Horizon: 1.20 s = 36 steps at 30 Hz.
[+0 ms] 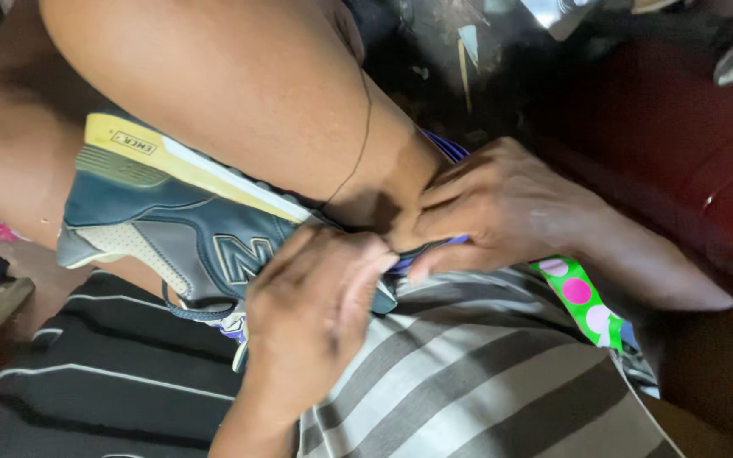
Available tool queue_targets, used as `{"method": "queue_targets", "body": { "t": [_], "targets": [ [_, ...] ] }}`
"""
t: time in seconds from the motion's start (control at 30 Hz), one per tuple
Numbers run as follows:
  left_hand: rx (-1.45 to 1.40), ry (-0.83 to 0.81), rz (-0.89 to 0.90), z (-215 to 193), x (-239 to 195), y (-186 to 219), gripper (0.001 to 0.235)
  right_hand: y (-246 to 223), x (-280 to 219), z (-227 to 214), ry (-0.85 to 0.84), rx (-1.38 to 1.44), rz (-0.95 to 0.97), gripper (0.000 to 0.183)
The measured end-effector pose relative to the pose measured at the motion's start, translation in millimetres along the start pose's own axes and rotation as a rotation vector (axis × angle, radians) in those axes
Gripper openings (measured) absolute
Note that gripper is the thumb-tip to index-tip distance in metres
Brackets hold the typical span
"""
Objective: The person sits on the floor and sews a blue and white sneaker using a needle and thread. They repeatedly pass the needle through the shoe's upper material, pulling the thread tight to secure the stitching.
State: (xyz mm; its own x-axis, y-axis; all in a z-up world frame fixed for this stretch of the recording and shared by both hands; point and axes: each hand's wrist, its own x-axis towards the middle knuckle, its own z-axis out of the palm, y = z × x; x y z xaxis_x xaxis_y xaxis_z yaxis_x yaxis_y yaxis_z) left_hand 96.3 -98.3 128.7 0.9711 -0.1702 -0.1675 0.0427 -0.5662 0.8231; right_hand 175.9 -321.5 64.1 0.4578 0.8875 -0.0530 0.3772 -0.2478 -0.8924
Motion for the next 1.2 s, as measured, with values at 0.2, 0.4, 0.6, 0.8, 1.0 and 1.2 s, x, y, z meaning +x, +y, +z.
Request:
{"method": "queue_targets", "body": {
  "t": [0.2, 0.4, 0.6, 0.8, 1.0, 1.2],
  "targets": [
    [-0.453, 0.155, -0.137, -3.1, -33.1, -22.1, 0.011, -13.4, 8.1, 32.4, 0.228, 0.28, -0.064, 0.026],
    [-0.905, 0.313, -0.173, 4.2, -60.8, -29.2, 0.035, -23.7, 8.2, 52.4, 0.286, 0.006, -0.091, 0.023],
    [-1.053, 0.351, -0.167, 1.4, -69.2, -27.3, 0.035, -20.0, 9.4, 33.7, 0.123, 0.331, 0.032, 0.016],
    [-1.138, 0.266, -0.049, -5.1, -78.2, -37.5, 0.024, -18.0, 4.1, 42.9, 0.271, 0.209, -0.087, 0.018],
    [-1.165, 0.13, 0.132, -15.3, -84.4, -60.1, 0.027, -20.1, 7.8, 64.3, 0.396, -0.099, -0.321, 0.026],
    [-1.202, 0.078, 0.175, -17.7, -90.3, -66.2, 0.027, -20.3, 14.0, 67.7, 0.305, -0.06, -0.299, 0.017]
  ]
}}
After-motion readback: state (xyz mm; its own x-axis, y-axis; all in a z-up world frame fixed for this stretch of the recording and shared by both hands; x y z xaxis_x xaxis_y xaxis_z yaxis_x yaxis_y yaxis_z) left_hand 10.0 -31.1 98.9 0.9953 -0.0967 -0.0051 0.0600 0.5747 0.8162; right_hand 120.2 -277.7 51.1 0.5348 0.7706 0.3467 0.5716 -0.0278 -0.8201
